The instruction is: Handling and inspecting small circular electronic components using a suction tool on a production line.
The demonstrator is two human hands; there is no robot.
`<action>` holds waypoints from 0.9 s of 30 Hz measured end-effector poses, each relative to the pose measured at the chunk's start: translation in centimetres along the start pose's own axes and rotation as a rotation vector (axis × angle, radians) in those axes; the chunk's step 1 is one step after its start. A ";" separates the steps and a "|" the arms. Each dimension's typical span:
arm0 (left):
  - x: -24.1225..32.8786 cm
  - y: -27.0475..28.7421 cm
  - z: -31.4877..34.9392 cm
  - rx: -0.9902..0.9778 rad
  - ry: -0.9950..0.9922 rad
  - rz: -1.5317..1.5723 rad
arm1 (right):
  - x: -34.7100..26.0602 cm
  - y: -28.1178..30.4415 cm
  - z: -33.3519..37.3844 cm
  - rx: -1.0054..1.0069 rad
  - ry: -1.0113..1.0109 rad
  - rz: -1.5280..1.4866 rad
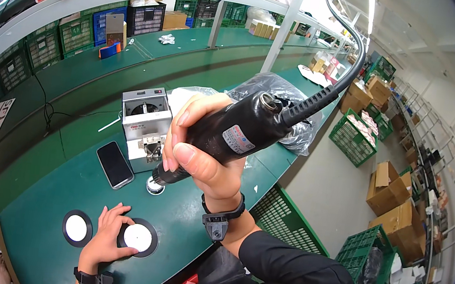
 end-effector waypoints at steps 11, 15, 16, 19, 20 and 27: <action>-0.9 -0.1 0.4 -0.025 -0.011 0.010 | 0.7 -0.7 -0.1 -0.005 0.017 -0.021; 0.1 -0.4 0.4 0.024 -0.014 -0.028 | 0.8 -0.7 -0.1 -0.049 0.037 0.015; 0.3 -0.5 0.4 0.050 -0.016 -0.049 | 0.7 -0.8 -0.1 -0.046 0.035 0.012; 1.3 -1.4 0.1 0.131 -0.001 -0.091 | 0.5 -1.7 0.1 0.053 -0.018 -0.046; 1.8 -1.7 0.0 0.184 0.017 -0.113 | 0.5 -1.8 0.1 0.103 -0.044 -0.075; 1.8 -2.2 -0.1 0.238 -0.015 -0.247 | 0.7 -2.0 0.2 0.116 -0.069 -0.043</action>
Point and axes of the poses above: each hand's wrist, its own z-axis away from the middle knuckle, its own y-axis out of the back of the hand, x = y × z, the point moved 1 cm from there along -z, towards the middle knuckle, and after that the axes turned 3 degrees about x, right-handed, at the moved point
